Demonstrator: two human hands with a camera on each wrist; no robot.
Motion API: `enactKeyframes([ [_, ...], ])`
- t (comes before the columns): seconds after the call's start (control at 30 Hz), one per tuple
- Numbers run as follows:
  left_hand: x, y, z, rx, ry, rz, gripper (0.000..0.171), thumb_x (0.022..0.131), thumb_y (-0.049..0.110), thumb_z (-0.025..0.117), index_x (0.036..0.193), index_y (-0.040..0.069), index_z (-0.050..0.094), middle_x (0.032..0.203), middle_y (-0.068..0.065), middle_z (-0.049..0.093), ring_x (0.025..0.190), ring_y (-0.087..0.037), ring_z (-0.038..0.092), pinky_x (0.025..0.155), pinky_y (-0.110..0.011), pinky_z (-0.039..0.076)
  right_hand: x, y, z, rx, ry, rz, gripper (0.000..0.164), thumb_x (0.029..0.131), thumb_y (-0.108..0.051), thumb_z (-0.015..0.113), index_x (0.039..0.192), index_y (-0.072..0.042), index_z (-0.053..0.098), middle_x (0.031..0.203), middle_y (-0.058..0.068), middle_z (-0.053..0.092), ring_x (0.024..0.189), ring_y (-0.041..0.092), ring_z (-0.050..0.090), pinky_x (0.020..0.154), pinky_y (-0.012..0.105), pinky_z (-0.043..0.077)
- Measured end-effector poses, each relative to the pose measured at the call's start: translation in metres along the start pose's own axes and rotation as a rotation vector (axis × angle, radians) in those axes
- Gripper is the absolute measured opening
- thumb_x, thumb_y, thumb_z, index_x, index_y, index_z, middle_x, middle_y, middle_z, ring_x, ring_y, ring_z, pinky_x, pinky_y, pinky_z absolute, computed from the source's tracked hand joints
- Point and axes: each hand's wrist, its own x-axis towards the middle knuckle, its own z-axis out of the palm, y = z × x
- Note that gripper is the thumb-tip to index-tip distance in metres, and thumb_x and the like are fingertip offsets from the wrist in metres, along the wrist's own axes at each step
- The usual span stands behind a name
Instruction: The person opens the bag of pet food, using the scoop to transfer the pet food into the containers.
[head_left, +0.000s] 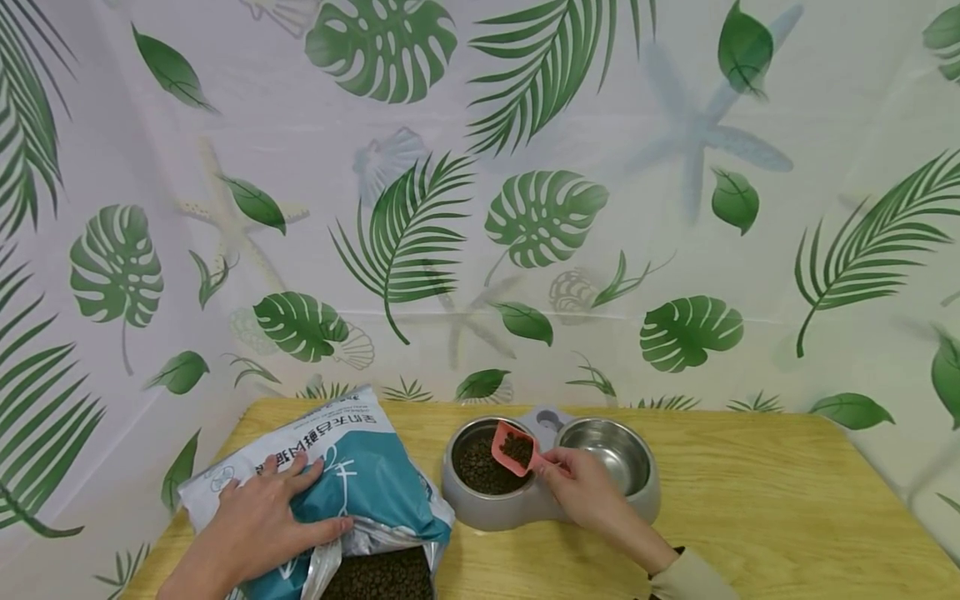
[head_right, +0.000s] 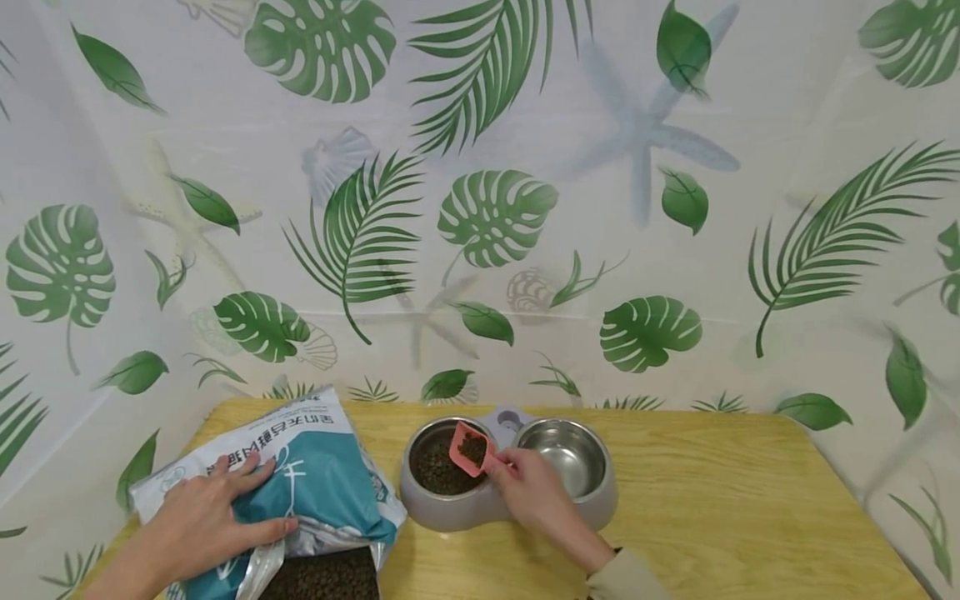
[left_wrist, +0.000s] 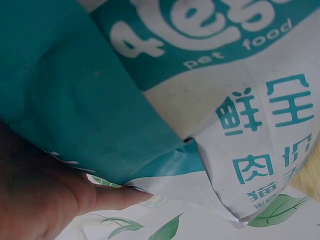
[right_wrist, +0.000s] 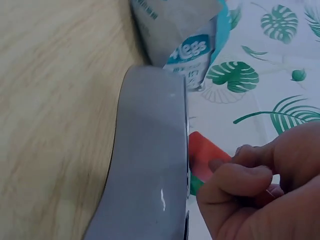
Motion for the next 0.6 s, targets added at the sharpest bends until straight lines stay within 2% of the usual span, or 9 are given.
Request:
enactKeyframes([
  [0.13, -0.002, -0.001, 0.000, -0.009, 0.009, 0.008, 0.112, 0.074, 0.094, 0.053, 0.151, 0.013, 0.053, 0.157, -0.024, 0.046, 0.140, -0.064, 0.035, 0.097, -0.088, 0.030, 0.007, 0.001, 0.004, -0.190, 0.061, -0.102, 0.015, 0.099, -0.012, 0.065, 0.089, -0.006, 0.074, 0.058, -0.005, 0.041, 0.052, 0.007, 0.034, 0.053, 0.023, 0.030],
  [0.3, -0.002, -0.001, 0.000, -0.009, 0.013, 0.011, 0.112, 0.074, 0.094, 0.052, 0.151, 0.013, 0.053, 0.158, -0.023, 0.046, 0.141, -0.064, 0.035, 0.097, -0.088, 0.030, 0.011, 0.002, 0.013, -0.321, 0.080, -0.194, 0.017, 0.098, -0.012, 0.067, 0.081, -0.010, 0.067, 0.060, -0.005, 0.043, 0.056, 0.007, 0.037, 0.054, 0.023, 0.030],
  [0.4, -0.002, -0.001, 0.000, -0.005, 0.010, 0.009, 0.113, 0.074, 0.095, 0.052, 0.151, 0.012, 0.053, 0.158, -0.023, 0.046, 0.141, -0.064, 0.035, 0.098, -0.088, 0.030, 0.011, 0.001, 0.018, -0.358, 0.079, -0.222, 0.019, 0.098, -0.013, 0.068, 0.079, -0.012, 0.064, 0.061, -0.006, 0.043, 0.058, 0.008, 0.039, 0.054, 0.023, 0.030],
  [0.6, -0.002, -0.001, 0.000, -0.003, 0.006, 0.005, 0.113, 0.074, 0.094, 0.052, 0.152, 0.012, 0.053, 0.157, -0.023, 0.046, 0.141, -0.064, 0.035, 0.099, -0.088, 0.029, 0.009, 0.000, 0.023, -0.343, 0.063, -0.222, 0.021, 0.097, -0.012, 0.068, 0.077, -0.012, 0.064, 0.060, -0.006, 0.041, 0.056, 0.007, 0.038, 0.052, 0.021, 0.028],
])
